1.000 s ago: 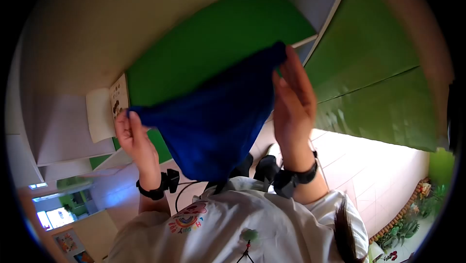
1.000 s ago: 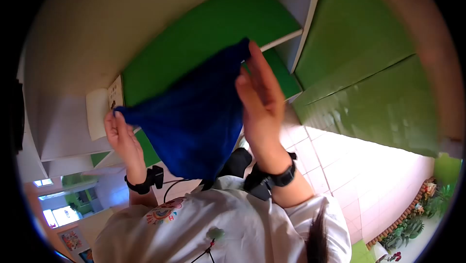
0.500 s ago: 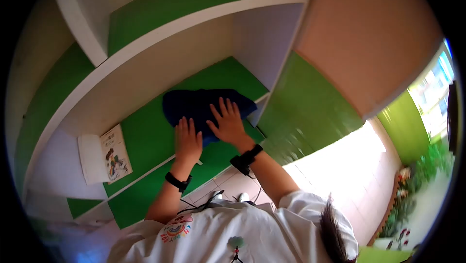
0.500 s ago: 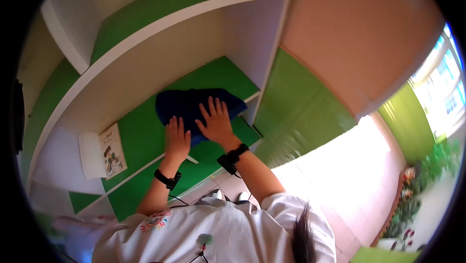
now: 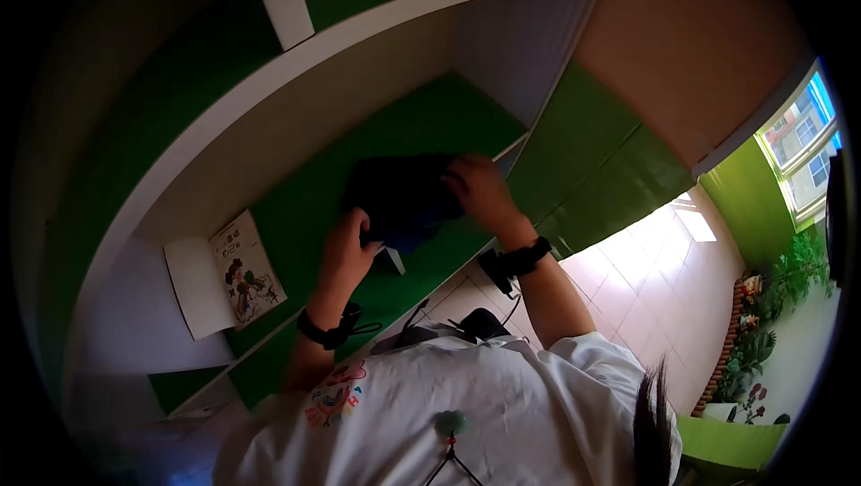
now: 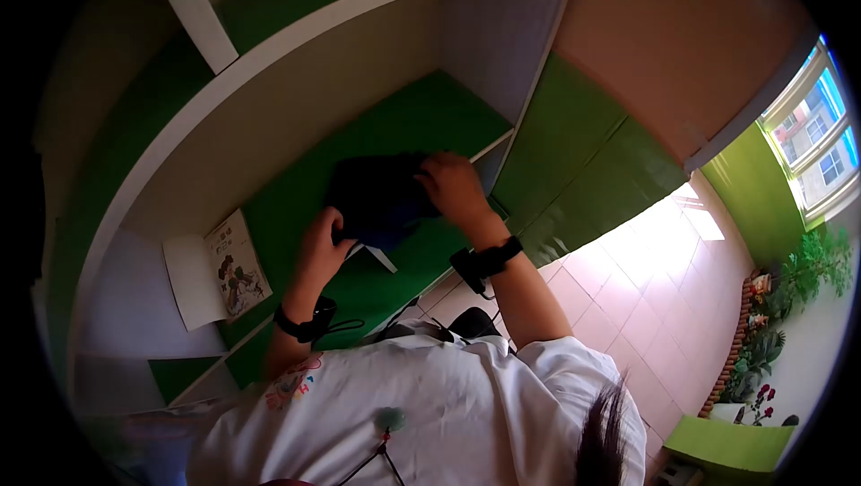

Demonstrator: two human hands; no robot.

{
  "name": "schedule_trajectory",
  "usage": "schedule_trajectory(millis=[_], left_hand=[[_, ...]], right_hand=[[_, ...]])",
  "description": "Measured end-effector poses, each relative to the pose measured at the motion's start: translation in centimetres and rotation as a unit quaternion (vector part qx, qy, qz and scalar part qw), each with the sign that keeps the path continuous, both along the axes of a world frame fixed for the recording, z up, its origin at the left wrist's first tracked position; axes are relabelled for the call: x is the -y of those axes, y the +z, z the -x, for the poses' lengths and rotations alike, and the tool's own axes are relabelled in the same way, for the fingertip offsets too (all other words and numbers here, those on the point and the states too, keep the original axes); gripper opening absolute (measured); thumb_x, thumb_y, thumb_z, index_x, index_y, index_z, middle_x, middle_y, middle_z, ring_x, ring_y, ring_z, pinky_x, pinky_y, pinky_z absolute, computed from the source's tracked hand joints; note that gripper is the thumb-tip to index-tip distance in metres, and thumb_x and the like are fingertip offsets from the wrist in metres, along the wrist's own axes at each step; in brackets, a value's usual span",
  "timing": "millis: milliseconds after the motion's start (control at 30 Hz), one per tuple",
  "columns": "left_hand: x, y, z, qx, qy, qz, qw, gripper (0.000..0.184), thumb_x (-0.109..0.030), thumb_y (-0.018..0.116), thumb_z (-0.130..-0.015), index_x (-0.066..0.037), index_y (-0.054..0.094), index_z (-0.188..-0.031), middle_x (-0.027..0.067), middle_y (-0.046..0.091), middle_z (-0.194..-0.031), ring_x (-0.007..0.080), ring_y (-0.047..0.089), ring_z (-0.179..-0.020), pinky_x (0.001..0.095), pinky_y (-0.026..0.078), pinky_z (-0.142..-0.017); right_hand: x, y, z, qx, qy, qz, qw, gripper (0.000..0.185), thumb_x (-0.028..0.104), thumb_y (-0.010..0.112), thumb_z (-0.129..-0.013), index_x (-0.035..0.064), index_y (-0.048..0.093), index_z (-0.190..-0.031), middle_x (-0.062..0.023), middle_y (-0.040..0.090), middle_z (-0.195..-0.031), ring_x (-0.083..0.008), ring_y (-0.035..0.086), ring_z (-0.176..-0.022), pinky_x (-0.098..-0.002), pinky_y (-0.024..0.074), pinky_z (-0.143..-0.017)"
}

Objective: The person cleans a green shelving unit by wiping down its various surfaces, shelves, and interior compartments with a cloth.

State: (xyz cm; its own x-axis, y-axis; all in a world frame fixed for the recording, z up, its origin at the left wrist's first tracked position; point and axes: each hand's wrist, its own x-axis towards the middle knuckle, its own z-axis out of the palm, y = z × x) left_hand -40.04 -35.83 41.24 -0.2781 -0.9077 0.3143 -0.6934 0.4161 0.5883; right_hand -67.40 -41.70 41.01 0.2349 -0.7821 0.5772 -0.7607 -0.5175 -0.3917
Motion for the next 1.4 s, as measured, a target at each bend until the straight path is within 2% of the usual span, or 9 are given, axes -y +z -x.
schedule_trajectory(millis=[233,333,433,533,633,833,1100,1167,1400], left_hand=[[1.1,6.0,-5.4,-0.035,0.219,0.048,0.974,0.039,0.009,0.065,-0.072,-0.01,0.053,-0.105,0.0108,0.052,-0.088,0.0298,0.056,-0.08,0.0388,0.046,-0.07],[2.1,6.3,-4.6,-0.016,0.267,0.111,0.957,0.043,0.004,0.065,-0.076,-0.01,0.055,-0.115,0.0131,0.056,-0.102,0.0318,0.057,-0.097,0.0422,0.048,-0.081],[3.3,4.0,-3.0,0.084,0.234,0.091,0.964,0.048,-0.005,0.066,-0.08,-0.01,0.055,-0.127,0.017,0.054,-0.122,0.0347,0.052,-0.115,0.043,0.047,-0.093],[6.6,1.1,-1.2,0.094,0.166,-0.088,0.978,0.051,-0.016,0.066,-0.085,-0.011,0.052,-0.134,0.0227,0.047,-0.137,0.0396,0.042,-0.13,0.0458,0.037,-0.108],[9.1,-3.5,0.7,0.115,0.207,-0.028,0.971,0.044,-0.02,0.067,-0.086,-0.014,0.057,-0.129,0.0206,0.053,-0.126,0.0391,0.049,-0.12,0.0481,0.042,-0.099],[10.3,-3.7,5.3,0.122,0.256,-0.039,0.958,0.028,-0.021,0.066,-0.086,-0.009,0.063,-0.112,0.0165,0.058,-0.107,0.0377,0.057,-0.101,0.048,0.046,-0.082],[14.8,3.2,11.0,-0.158,0.209,0.184,0.947,0.036,-0.004,0.065,-0.083,-0.007,0.05,-0.116,0.0172,0.055,-0.106,0.0391,0.059,-0.098,0.0464,0.048,-0.08],[15.9,4.7,11.0,-0.122,0.236,0.188,0.946,0.036,-0.001,0.063,-0.082,-0.006,0.049,-0.115,0.0183,0.054,-0.107,0.0405,0.057,-0.098,0.0467,0.047,-0.082],[14.1,2.9,2.4,-0.082,0.379,0.215,0.896,0.036,-0.004,0.062,-0.08,-0.005,0.047,-0.112,0.0218,0.051,-0.107,0.0439,0.055,-0.097,0.0496,0.048,-0.078]], right_hand=[[3.9,5.5,0.9,0.198,-0.028,-0.205,0.958,0.025,0.02,0.068,-0.087,0.0006,0.067,-0.104,-0.0121,0.064,-0.073,-0.0241,0.067,-0.075,-0.0387,0.0532,-0.065],[4.7,8.0,-1.9,0.324,-0.019,-0.231,0.917,0.038,0.02,0.068,-0.089,0.003,0.059,-0.122,-0.0168,0.065,-0.092,-0.021,0.067,-0.078,-0.0351,0.0545,-0.063],[7.9,3.1,-4.0,0.245,0.076,-0.061,0.965,0.057,0.027,0.069,-0.087,0.0097,0.047,-0.137,-0.0252,0.054,-0.122,-0.0287,0.066,-0.088,-0.0375,0.0557,-0.071],[10.3,-1.9,-4.5,-0.021,0.083,-0.043,0.995,0.065,0.034,0.071,-0.085,0.0159,0.043,-0.141,-0.0249,0.041,-0.137,-0.0363,0.062,-0.098,-0.0417,0.055,-0.078],[11.6,-4.0,-4.5,-0.23,0.094,0.022,0.968,0.066,0.037,0.072,-0.082,0.0191,0.046,-0.14,-0.0235,0.044,-0.135,-0.0441,0.058,-0.101,-0.047,0.0524,-0.085],[14.8,0.1,-3.1,-0.178,0.169,-0.287,0.926,0.051,0.027,0.074,-0.079,0.0134,0.056,-0.125,-0.0206,0.048,-0.129,-0.0448,0.051,-0.111,-0.0477,0.0481,-0.089],[20.3,4.2,-1.8,0.239,0.083,0.133,0.958,0.053,-0.003,0.061,-0.082,-0.0001,0.043,-0.132,-0.0334,0.029,-0.139,-0.0455,0.047,-0.116,-0.0422,0.0419,-0.097],[23.0,5.9,-3.8,0.2,0.064,0.188,0.96,0.064,-0.001,0.061,-0.082,0.0002,0.035,-0.14,-0.0357,0.018,-0.146,-0.0504,0.039,-0.121,-0.0485,0.0364,-0.103],[21.4,6.5,-14.1,0.03,0.038,0.302,0.952,0.067,0.011,0.067,-0.077,0.0072,0.043,-0.14,-0.0307,0.031,-0.143,-0.054,0.033,-0.124,-0.0602,0.0313,-0.103]])
